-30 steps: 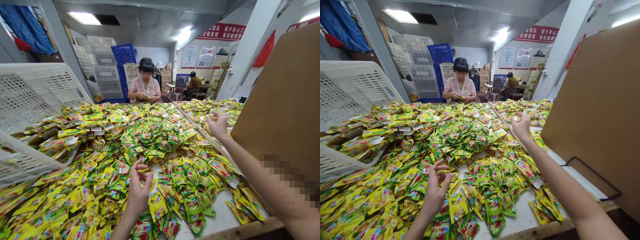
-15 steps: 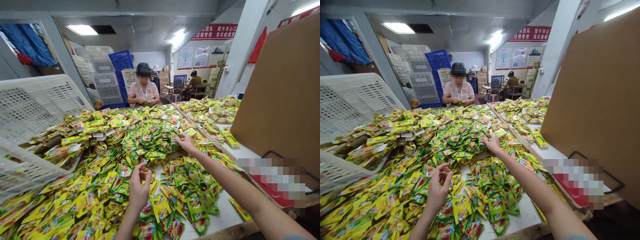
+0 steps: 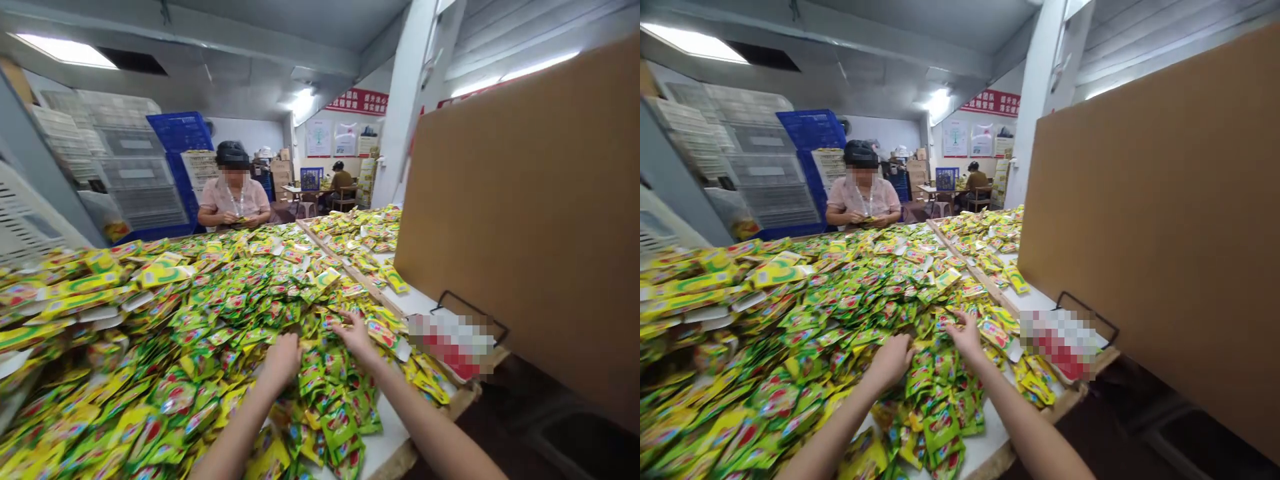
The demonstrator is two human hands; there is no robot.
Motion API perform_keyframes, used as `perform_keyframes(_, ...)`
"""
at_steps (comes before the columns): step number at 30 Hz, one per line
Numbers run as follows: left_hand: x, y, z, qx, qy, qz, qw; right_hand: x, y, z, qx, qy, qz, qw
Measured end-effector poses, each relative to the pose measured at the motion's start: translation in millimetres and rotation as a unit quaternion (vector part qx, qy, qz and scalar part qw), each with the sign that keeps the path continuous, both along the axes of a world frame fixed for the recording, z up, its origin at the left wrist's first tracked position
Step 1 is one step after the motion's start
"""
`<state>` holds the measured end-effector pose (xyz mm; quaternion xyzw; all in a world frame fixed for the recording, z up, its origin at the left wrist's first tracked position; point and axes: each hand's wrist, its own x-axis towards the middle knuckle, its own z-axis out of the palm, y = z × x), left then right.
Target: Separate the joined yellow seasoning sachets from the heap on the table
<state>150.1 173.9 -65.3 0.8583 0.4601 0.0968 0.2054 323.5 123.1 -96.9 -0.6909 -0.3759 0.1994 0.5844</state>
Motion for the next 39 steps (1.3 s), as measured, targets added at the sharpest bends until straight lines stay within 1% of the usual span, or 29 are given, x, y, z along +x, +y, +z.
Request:
perform_keyframes(2,-5.9,-2.9,-1.0,-0.002,0.004,-0.015,1.000,3.4,0.0,-0.5,-0.001,-0.029,-0.023,0.999)
perform_keyframes(4,-16.4,-0.8,-3.1,-0.002,-0.027,-0.027,0.999,8.0,0.8,0.6,-0.012,-0.067,-0.033,0.997)
perform_keyframes(6,-28.0,5.6,-4.8,0.009,-0.141,0.011,0.990,12.4,0.0,2.8,-0.031,-0.104,-0.031,0.994)
perform_keyframes(8,-38.2,10.4,-2.7,0.025,-0.238,0.054,0.969,15.3,-3.4,5.8,-0.050,-0.137,-0.024,0.989)
perform_keyframes(9,-42.6,10.2,0.3,0.029,-0.271,0.068,0.960,16.1,-5.6,7.6,-0.056,-0.152,-0.019,0.987)
perform_keyframes(11,-49.2,4.0,9.9,0.023,-0.315,0.074,0.946,16.6,-9.5,10.9,-0.062,-0.178,-0.004,0.982)
perform_keyframes(14,-54.1,-15.4,26.3,-0.015,-0.369,0.061,0.927,15.9,-10.2,15.0,-0.059,-0.202,0.036,0.977)
perform_keyframes(17,-57.5,-35.8,36.3,-0.041,-0.413,0.063,0.908,13.4,-7.7,20.0,-0.040,-0.210,0.073,0.974)
perform_keyframes(20,-62.6,-52.0,38.1,-0.062,-0.441,0.071,0.892,6.0,-9.5,28.8,-0.005,-0.200,0.092,0.975)
perform_keyframes(23,-64.7,-62.9,34.7,-0.094,-0.460,0.067,0.880,-12.2,-18.1,38.2,0.019,-0.174,0.131,0.976)
perform_keyframes(26,-61.4,-67.0,29.2,-0.116,-0.461,0.065,0.878,-38.4,-28.7,43.9,0.024,-0.154,0.198,0.968)
perform_keyframes(28,-58.5,-66.7,25.8,-0.124,-0.459,0.076,0.876,-52.5,-32.2,45.6,0.026,-0.153,0.222,0.963)
perform_keyframes(29,-57.7,-66.2,24.3,-0.127,-0.461,0.085,0.874,-56.9,-32.1,46.2,0.029,-0.156,0.219,0.963)
perform_keyframes(31,-57.9,-65.2,21.9,-0.133,-0.465,0.101,0.869,-59.7,-28.6,47.1,0.038,-0.166,0.190,0.967)
perform_keyframes(34,-61.4,-65.4,19.7,-0.144,-0.467,0.111,0.865,-53.6,-20.6,49.4,0.044,-0.177,0.150,0.972)
perform_keyframes(37,-63.9,-66.4,18.5,-0.159,-0.471,0.109,0.861,-47.5,-17.4,52.7,0.042,-0.176,0.151,0.972)
perform_keyframes(39,-63.5,-66.5,17.6,-0.173,-0.481,0.105,0.853,-48.9,-19.0,54.8,0.046,-0.170,0.154,0.972)
